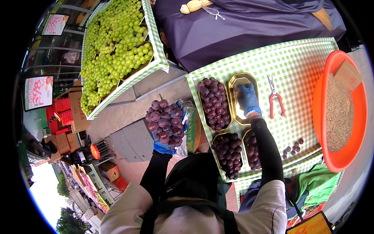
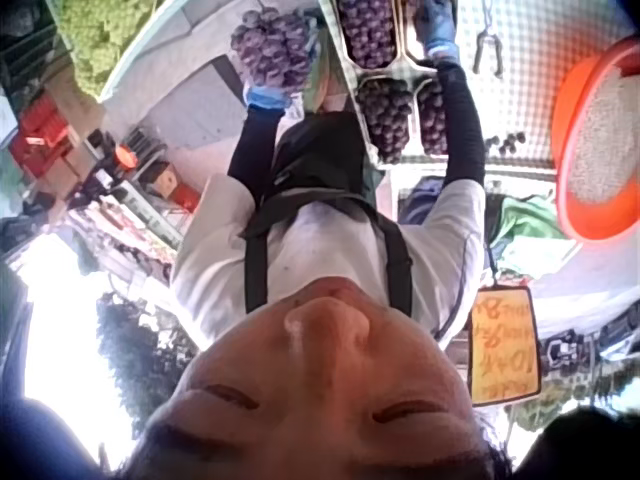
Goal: The person uses shears to trim stems and remove loose grapes from bunches of purple grapes. They place the trimmed grapes into gold-colored trays on a table covered with a checkered cloth.
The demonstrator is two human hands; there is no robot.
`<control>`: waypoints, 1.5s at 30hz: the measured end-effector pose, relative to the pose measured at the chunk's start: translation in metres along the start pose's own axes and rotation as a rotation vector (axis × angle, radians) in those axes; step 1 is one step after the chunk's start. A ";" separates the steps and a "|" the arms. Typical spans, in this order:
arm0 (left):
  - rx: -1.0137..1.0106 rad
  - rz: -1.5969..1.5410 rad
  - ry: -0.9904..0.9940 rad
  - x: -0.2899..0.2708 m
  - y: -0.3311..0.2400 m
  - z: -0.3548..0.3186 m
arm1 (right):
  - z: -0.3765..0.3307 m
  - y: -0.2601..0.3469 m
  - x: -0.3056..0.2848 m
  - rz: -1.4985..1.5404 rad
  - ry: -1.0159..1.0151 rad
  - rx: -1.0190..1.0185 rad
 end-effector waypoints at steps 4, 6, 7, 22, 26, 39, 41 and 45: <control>-0.020 -0.260 -0.139 0.018 0.000 -0.004 | 0.025 0.022 0.011 -0.352 -0.049 -0.114; 0.003 -0.280 -0.157 0.022 0.000 -0.004 | 0.028 0.020 0.015 -0.292 -0.058 -0.130; 0.017 -0.273 -0.143 0.025 -0.001 -0.006 | 0.028 0.016 0.019 -0.248 -0.014 -0.101; -0.087 -0.386 -0.188 0.042 0.008 -0.016 | 0.001 -0.035 0.060 0.710 0.224 0.615; -0.123 -0.380 -0.198 0.047 0.011 -0.012 | -0.006 -0.049 0.059 0.741 0.209 0.706; -0.006 -0.321 -0.108 0.073 0.014 -0.007 | -0.046 -0.011 0.027 -0.364 0.219 -0.145; -0.024 -0.335 -0.097 0.074 0.016 -0.008 | -0.049 -0.043 0.043 -0.298 0.288 0.012; -0.147 -0.350 -0.143 0.078 0.027 -0.001 | -0.060 -0.090 0.063 -0.311 0.197 -0.207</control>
Point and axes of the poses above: each hand's wrist, its own z-axis towards the middle knuckle, its own x-axis out of the palm, y = z × x, the point moved 9 cm from there along z, towards the middle knuckle, and after that the axes turned 6 degrees about x, right-handed, at the moved point
